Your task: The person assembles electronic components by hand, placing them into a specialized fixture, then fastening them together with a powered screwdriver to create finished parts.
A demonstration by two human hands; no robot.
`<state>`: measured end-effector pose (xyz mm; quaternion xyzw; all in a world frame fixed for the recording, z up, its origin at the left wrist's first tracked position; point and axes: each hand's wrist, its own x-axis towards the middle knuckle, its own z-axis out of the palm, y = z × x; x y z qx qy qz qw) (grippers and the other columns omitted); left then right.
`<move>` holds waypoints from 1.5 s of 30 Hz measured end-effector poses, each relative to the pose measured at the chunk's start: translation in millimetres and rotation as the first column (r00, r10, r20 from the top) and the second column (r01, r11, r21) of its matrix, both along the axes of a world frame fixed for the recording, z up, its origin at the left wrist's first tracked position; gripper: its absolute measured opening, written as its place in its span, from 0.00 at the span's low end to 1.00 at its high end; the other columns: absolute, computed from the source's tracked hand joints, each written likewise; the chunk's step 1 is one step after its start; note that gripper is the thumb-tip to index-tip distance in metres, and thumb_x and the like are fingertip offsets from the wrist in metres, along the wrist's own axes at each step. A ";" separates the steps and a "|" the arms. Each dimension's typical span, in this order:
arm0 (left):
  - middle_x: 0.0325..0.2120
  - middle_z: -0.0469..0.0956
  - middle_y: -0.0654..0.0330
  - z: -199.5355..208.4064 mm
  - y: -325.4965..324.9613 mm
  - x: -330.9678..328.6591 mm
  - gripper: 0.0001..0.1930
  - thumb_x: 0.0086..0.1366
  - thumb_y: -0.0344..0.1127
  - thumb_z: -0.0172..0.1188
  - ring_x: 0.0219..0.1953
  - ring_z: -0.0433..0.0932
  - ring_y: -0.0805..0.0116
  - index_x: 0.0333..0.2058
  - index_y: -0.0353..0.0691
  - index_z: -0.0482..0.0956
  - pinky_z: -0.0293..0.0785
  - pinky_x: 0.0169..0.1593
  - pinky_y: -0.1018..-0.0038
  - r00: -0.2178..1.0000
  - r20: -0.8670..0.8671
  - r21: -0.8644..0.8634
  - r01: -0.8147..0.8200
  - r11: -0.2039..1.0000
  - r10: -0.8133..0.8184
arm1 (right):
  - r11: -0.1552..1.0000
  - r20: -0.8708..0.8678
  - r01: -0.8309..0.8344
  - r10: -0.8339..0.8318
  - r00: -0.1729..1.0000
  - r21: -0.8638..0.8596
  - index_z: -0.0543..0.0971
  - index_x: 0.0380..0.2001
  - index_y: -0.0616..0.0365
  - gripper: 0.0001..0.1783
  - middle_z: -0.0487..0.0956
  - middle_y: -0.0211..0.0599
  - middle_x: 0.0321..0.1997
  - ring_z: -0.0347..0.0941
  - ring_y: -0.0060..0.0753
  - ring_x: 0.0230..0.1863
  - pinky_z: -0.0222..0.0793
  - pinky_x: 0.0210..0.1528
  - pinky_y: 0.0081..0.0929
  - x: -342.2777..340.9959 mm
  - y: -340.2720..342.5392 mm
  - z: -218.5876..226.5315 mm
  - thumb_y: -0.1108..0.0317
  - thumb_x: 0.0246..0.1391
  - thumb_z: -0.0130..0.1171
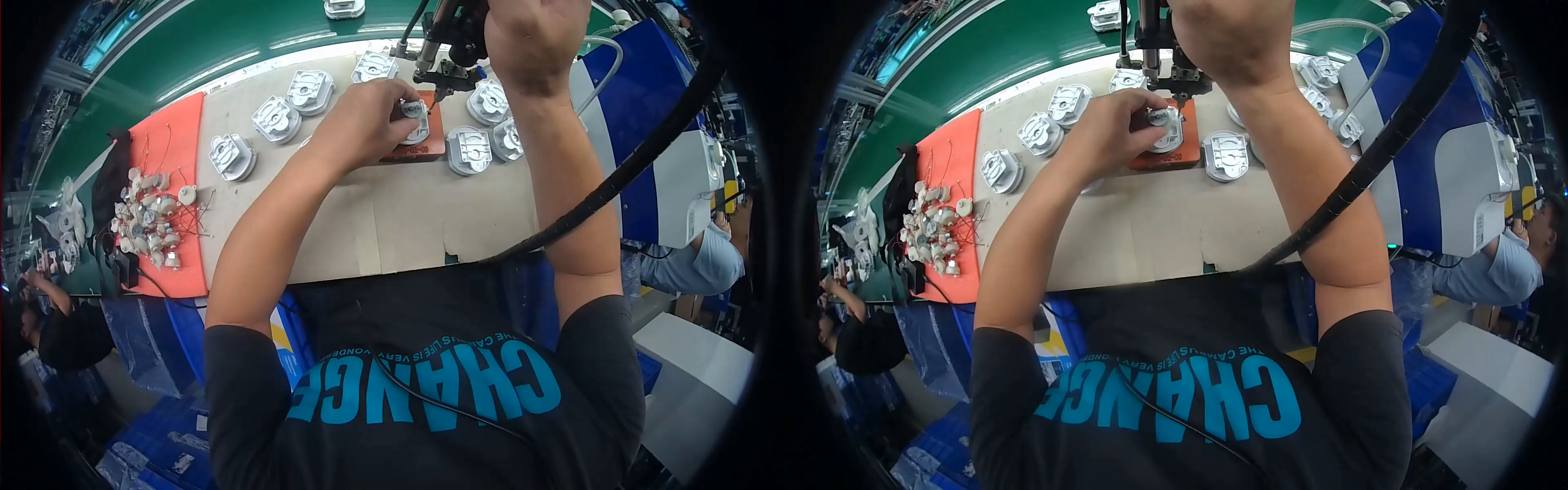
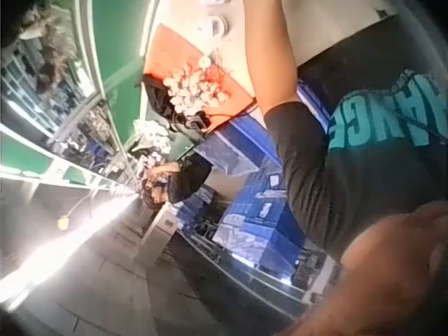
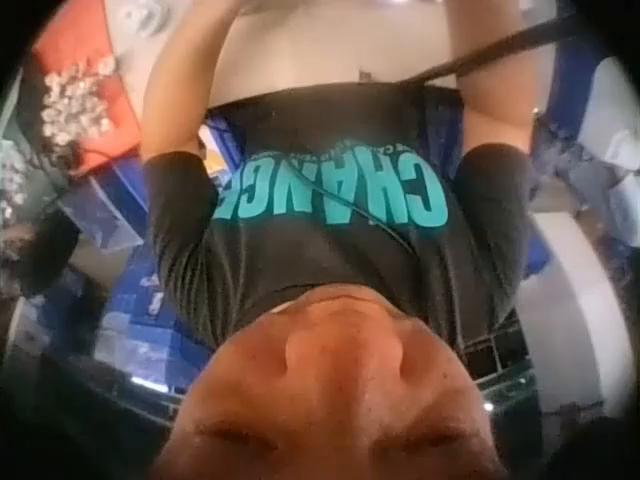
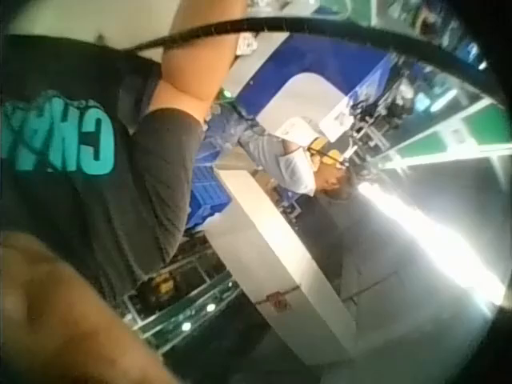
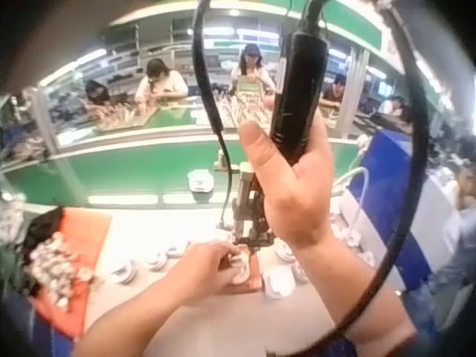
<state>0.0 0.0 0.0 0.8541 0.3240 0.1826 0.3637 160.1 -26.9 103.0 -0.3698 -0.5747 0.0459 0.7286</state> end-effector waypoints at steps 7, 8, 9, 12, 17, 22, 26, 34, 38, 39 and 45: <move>0.31 0.84 0.51 -2.4 -4.8 2.5 0.16 0.61 0.32 0.67 0.33 0.83 0.63 0.47 0.34 0.83 0.79 0.42 0.68 1.000 0.015 -0.022 -0.023 0.999 0.023 | 0.997 -0.056 -0.070 0.069 0.996 -0.029 0.73 0.51 0.62 0.24 0.75 0.26 0.37 0.69 0.17 0.35 0.64 0.39 0.15 0.4 -5.6 -3.0 0.59 0.60 0.70; 0.28 0.83 0.55 -3.7 -4.5 2.0 0.16 0.62 0.32 0.69 0.29 0.80 0.70 0.49 0.35 0.83 0.77 0.38 0.72 1.000 0.023 -0.004 -0.015 1.000 0.016 | 0.996 -0.051 -0.084 0.084 0.995 0.001 0.73 0.51 0.61 0.24 0.75 0.26 0.37 0.68 0.17 0.33 0.64 0.37 0.15 0.8 -5.3 -4.0 0.59 0.60 0.70; 0.28 0.83 0.55 -3.5 -5.1 2.2 0.16 0.62 0.32 0.69 0.29 0.80 0.70 0.49 0.35 0.83 0.77 0.38 0.72 1.000 0.020 -0.011 -0.017 1.000 0.017 | 0.996 -0.054 -0.086 0.085 0.995 -0.006 0.73 0.51 0.61 0.24 0.75 0.26 0.37 0.68 0.17 0.33 0.64 0.37 0.15 1.6 -6.8 -2.4 0.59 0.60 0.70; 0.27 0.82 0.57 -0.5 -5.7 2.8 0.16 0.62 0.32 0.68 0.29 0.79 0.71 0.49 0.36 0.83 0.76 0.38 0.72 0.999 0.031 0.011 -0.020 1.000 0.020 | 0.989 -0.075 -0.145 0.143 0.987 -0.032 0.73 0.51 0.60 0.23 0.75 0.27 0.36 0.69 0.17 0.33 0.64 0.36 0.14 4.7 -9.3 2.9 0.60 0.61 0.69; 0.27 0.81 0.59 -5.8 -15.1 7.7 0.16 0.63 0.32 0.68 0.28 0.76 0.74 0.50 0.37 0.84 0.76 0.37 0.74 0.999 0.038 -0.011 -0.034 0.999 0.034 | 0.784 -0.680 -0.613 0.500 0.536 0.093 0.73 0.48 0.58 0.20 0.74 0.25 0.34 0.70 0.17 0.32 0.65 0.35 0.14 -7.8 -30.6 23.8 0.60 0.61 0.69; 0.25 0.80 0.61 -1.6 -2.4 -4.7 0.16 0.63 0.32 0.68 0.27 0.75 0.74 0.50 0.37 0.84 0.75 0.35 0.74 0.999 0.022 -0.008 -0.029 1.000 0.029 | 0.918 -0.389 -0.396 0.363 0.847 -0.005 0.73 0.47 0.57 0.19 0.75 0.24 0.35 0.70 0.17 0.32 0.66 0.35 0.14 -8.4 -5.3 4.5 0.60 0.61 0.69; 0.23 0.78 0.62 2.5 -4.8 0.9 0.17 0.62 0.33 0.69 0.26 0.74 0.75 0.50 0.37 0.84 0.74 0.34 0.74 1.000 0.021 0.008 -0.023 1.000 0.022 | 0.983 -0.048 -0.181 0.183 0.982 0.041 0.74 0.46 0.56 0.18 0.75 0.24 0.34 0.71 0.17 0.32 0.66 0.36 0.14 6.4 -2.4 -1.0 0.61 0.61 0.69; 0.28 0.83 0.57 -14.4 -22.3 12.7 0.17 0.63 0.34 0.68 0.30 0.80 0.73 0.50 0.34 0.83 0.77 0.37 0.74 1.000 -0.017 -0.002 -0.013 1.000 0.013 | 0.995 -0.079 -0.101 0.098 0.992 -0.027 0.75 0.44 0.58 0.14 0.74 0.23 0.34 0.68 0.16 0.33 0.64 0.36 0.15 12.2 -18.5 -24.8 0.67 0.60 0.68; 0.31 0.84 0.54 -3.9 2.2 4.1 0.19 0.62 0.34 0.69 0.33 0.82 0.68 0.51 0.35 0.82 0.78 0.41 0.70 0.998 -0.056 0.017 -0.027 0.999 0.028 | 0.996 -0.066 -0.064 0.060 0.996 -0.060 0.75 0.46 0.58 0.16 0.74 0.23 0.33 0.68 0.15 0.33 0.63 0.36 0.14 0.6 -1.5 2.4 0.65 0.61 0.68; 0.31 0.84 0.54 -6.1 3.4 5.7 0.19 0.62 0.33 0.69 0.33 0.82 0.67 0.52 0.37 0.82 0.77 0.42 0.68 0.997 -0.079 0.041 -0.013 0.999 0.016 | 0.993 0.002 -0.073 0.073 0.997 0.088 0.75 0.47 0.57 0.17 0.74 0.23 0.34 0.67 0.15 0.31 0.63 0.35 0.15 10.0 6.0 4.6 0.62 0.62 0.68; 0.37 0.84 0.49 2.9 10.8 -6.4 0.21 0.58 0.28 0.68 0.43 0.82 0.49 0.51 0.38 0.80 0.78 0.46 0.60 0.994 -0.104 -0.038 -0.048 0.998 0.043 | 0.640 -0.664 -0.744 0.643 0.383 0.191 0.76 0.45 0.58 0.17 0.73 0.22 0.32 0.67 0.16 0.30 0.61 0.34 0.13 -7.9 -20.7 49.0 0.58 0.64 0.66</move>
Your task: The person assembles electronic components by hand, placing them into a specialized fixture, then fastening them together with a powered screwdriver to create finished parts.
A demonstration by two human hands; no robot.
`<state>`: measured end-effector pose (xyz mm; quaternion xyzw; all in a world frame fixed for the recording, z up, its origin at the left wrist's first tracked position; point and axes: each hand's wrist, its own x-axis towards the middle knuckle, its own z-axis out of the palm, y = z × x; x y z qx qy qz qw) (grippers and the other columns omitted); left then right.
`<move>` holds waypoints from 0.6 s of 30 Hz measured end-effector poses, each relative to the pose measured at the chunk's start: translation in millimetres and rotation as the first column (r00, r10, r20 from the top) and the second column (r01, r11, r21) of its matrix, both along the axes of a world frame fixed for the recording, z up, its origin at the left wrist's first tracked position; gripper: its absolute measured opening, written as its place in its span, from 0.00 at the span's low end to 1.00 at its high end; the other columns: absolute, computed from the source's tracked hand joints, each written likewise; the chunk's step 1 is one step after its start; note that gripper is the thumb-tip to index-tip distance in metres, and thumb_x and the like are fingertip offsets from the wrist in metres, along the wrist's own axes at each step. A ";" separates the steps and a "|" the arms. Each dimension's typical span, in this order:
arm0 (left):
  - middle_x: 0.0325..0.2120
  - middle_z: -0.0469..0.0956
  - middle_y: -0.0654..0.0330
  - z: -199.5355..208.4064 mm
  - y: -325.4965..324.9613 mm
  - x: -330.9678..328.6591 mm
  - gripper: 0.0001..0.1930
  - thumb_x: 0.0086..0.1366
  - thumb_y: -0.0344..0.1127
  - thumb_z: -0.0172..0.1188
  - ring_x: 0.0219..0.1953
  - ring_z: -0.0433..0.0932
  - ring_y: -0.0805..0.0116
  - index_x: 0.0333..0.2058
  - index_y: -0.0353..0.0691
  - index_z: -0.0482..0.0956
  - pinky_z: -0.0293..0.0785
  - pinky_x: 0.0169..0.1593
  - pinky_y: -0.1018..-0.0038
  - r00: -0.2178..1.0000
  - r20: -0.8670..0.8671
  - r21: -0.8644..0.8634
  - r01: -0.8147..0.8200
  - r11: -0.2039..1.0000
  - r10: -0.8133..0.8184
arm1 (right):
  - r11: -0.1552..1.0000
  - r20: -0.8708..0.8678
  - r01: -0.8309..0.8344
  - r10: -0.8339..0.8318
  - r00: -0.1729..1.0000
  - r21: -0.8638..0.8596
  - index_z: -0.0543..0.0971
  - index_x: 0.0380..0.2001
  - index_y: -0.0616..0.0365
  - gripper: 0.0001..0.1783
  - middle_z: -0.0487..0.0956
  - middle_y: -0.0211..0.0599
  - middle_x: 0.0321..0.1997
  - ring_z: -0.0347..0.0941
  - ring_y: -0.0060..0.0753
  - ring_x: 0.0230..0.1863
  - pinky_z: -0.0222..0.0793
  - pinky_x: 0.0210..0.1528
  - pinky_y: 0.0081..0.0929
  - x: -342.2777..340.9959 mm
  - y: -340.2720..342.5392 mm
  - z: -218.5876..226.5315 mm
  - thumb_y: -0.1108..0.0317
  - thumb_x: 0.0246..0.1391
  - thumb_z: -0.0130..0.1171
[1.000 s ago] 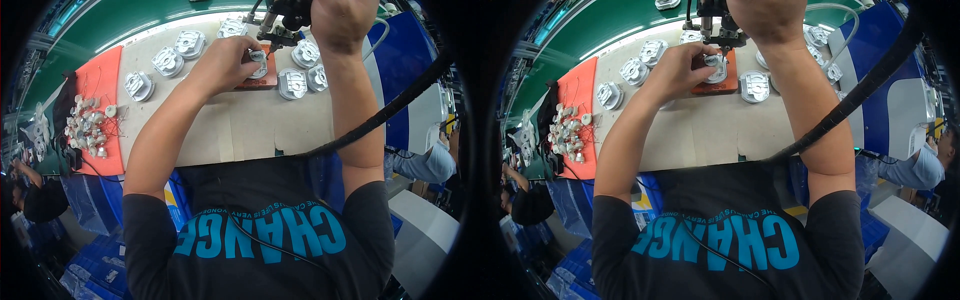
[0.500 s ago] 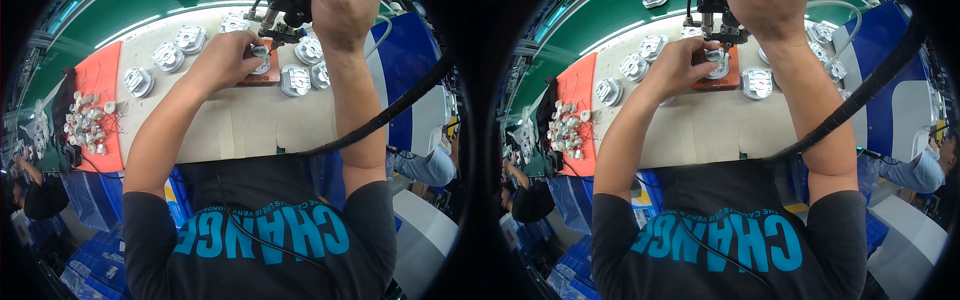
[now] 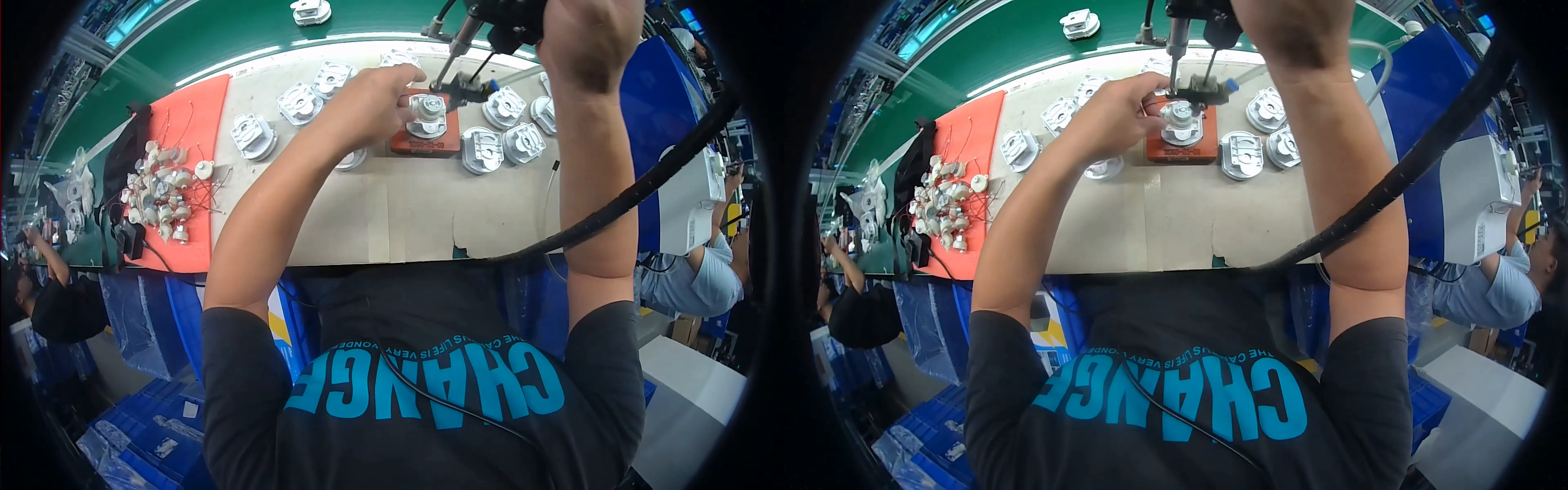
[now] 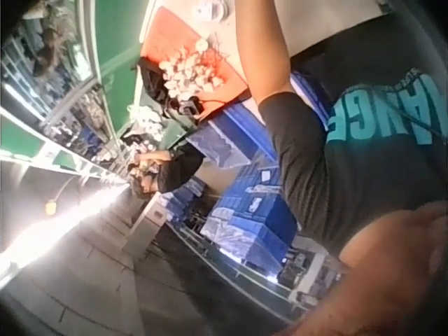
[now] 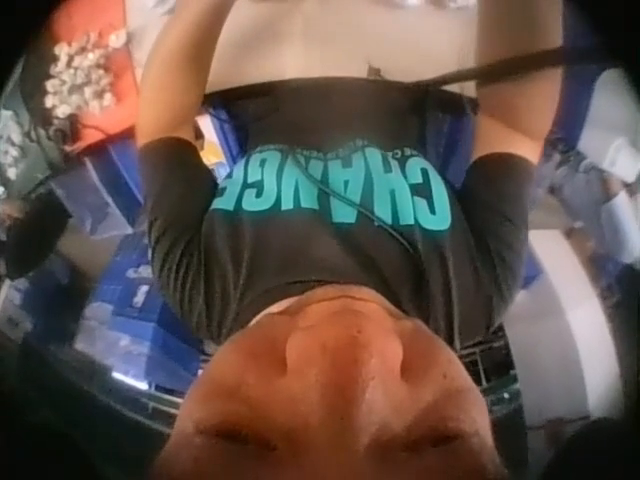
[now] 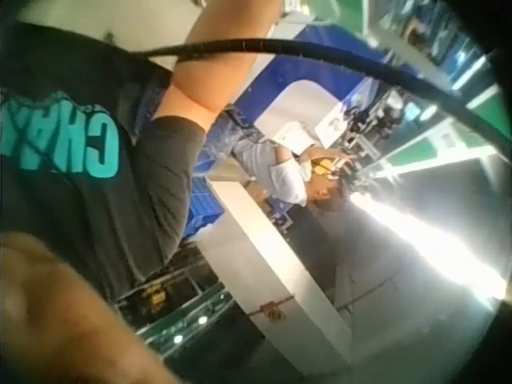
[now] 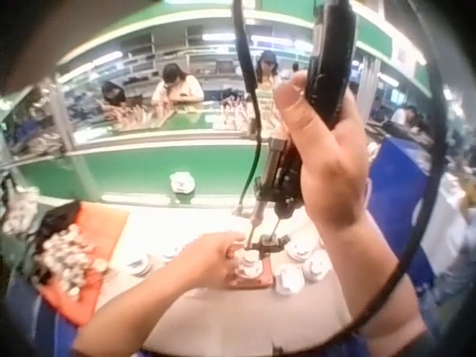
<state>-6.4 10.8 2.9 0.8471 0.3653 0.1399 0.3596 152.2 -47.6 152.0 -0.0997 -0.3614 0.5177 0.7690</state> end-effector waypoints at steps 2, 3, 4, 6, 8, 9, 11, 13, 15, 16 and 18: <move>0.30 0.81 0.57 -6.1 5.0 -4.6 0.17 0.60 0.27 0.68 0.33 0.79 0.60 0.49 0.39 0.82 0.75 0.39 0.65 1.000 -0.020 0.253 -0.009 0.967 0.014 | 0.997 0.048 0.066 -0.068 0.997 0.028 0.75 0.47 0.58 0.17 0.74 0.24 0.33 0.69 0.16 0.32 0.63 0.35 0.13 -3.4 4.4 -10.0 0.59 0.64 0.66; 0.30 0.81 0.57 -5.8 5.4 -4.6 0.17 0.60 0.27 0.68 0.33 0.79 0.60 0.49 0.39 0.82 0.75 0.39 0.65 1.000 -0.020 0.253 -0.014 0.967 0.020 | 0.919 0.316 0.349 -0.392 0.864 0.184 0.75 0.48 0.58 0.17 0.74 0.24 0.34 0.69 0.16 0.32 0.63 0.36 0.13 0.8 14.1 -22.8 0.60 0.64 0.66; 0.31 0.81 0.56 -5.7 6.4 -5.6 0.16 0.60 0.28 0.67 0.33 0.80 0.59 0.48 0.38 0.82 0.75 0.39 0.64 0.999 -0.033 0.264 -0.020 0.964 0.030 | 0.746 0.486 0.531 -0.666 0.566 0.403 0.74 0.48 0.58 0.17 0.74 0.24 0.35 0.69 0.16 0.33 0.64 0.36 0.13 1.5 24.0 -33.4 0.61 0.63 0.66; 0.31 0.82 0.56 -6.0 7.1 -7.0 0.15 0.61 0.28 0.66 0.34 0.81 0.59 0.47 0.38 0.82 0.75 0.39 0.63 0.998 -0.045 0.271 -0.028 0.962 0.042 | 0.762 0.480 0.523 -0.647 0.593 0.381 0.74 0.49 0.58 0.18 0.74 0.24 0.36 0.69 0.16 0.33 0.63 0.36 0.13 1.6 28.1 -46.3 0.62 0.63 0.66; 0.31 0.83 0.54 -6.2 6.8 -7.5 0.13 0.61 0.29 0.66 0.34 0.82 0.57 0.45 0.37 0.82 0.76 0.39 0.62 0.998 -0.030 0.339 -0.039 0.940 0.052 | 0.777 0.477 0.519 -0.629 0.613 0.357 0.73 0.50 0.58 0.18 0.74 0.24 0.37 0.69 0.15 0.33 0.63 0.36 0.13 -0.8 29.8 -53.4 0.63 0.63 0.67; 0.31 0.83 0.54 -6.2 6.2 -8.5 0.13 0.61 0.29 0.66 0.34 0.82 0.57 0.45 0.37 0.82 0.76 0.39 0.62 0.998 -0.030 0.333 -0.043 0.942 0.056 | 0.782 0.479 0.518 -0.622 0.619 0.345 0.73 0.50 0.58 0.18 0.74 0.24 0.38 0.68 0.15 0.33 0.63 0.35 0.13 -2.2 30.9 -56.6 0.63 0.63 0.67; 0.31 0.83 0.53 -5.9 4.8 -9.9 0.13 0.60 0.29 0.66 0.35 0.83 0.55 0.44 0.36 0.81 0.77 0.40 0.62 0.997 0.044 0.316 -0.079 0.945 0.068 | 0.792 0.487 0.515 -0.609 0.626 0.328 0.73 0.51 0.57 0.19 0.74 0.24 0.38 0.68 0.15 0.33 0.63 0.35 0.13 -3.1 31.4 -59.3 0.63 0.63 0.67; 0.31 0.83 0.53 -5.3 3.6 -10.7 0.12 0.60 0.29 0.66 0.35 0.83 0.55 0.43 0.36 0.81 0.77 0.40 0.63 0.995 0.060 0.309 -0.090 0.947 0.075 | 0.732 0.508 0.572 -0.676 0.535 0.371 0.73 0.50 0.57 0.19 0.74 0.24 0.37 0.68 0.16 0.32 0.63 0.35 0.14 -2.2 30.7 -58.3 0.62 0.63 0.67; 0.31 0.83 0.53 -4.9 2.7 -11.9 0.12 0.60 0.29 0.66 0.35 0.83 0.55 0.43 0.36 0.81 0.77 0.40 0.63 0.994 0.075 0.303 -0.100 0.948 0.081 | 0.744 0.527 0.561 -0.661 0.534 0.364 0.73 0.50 0.57 0.19 0.74 0.25 0.36 0.68 0.16 0.32 0.64 0.35 0.14 -2.9 27.8 -54.5 0.62 0.63 0.67; 0.31 0.83 0.53 -4.7 2.5 -12.9 0.12 0.60 0.30 0.66 0.35 0.83 0.55 0.43 0.36 0.81 0.77 0.41 0.64 0.994 0.072 0.305 -0.096 0.947 0.078 | 0.752 0.542 0.552 -0.650 0.533 0.360 0.74 0.49 0.56 0.19 0.74 0.25 0.35 0.68 0.16 0.32 0.64 0.35 0.14 -3.3 26.8 -52.6 0.61 0.62 0.67; 0.31 0.83 0.53 -5.7 2.0 -13.6 0.12 0.60 0.30 0.66 0.35 0.83 0.55 0.43 0.36 0.81 0.77 0.41 0.64 0.995 0.069 0.304 -0.092 0.948 0.075 | 0.752 0.558 0.537 -0.651 0.515 0.382 0.74 0.49 0.56 0.18 0.74 0.25 0.34 0.69 0.17 0.32 0.64 0.35 0.14 -2.7 27.5 -52.3 0.60 0.62 0.67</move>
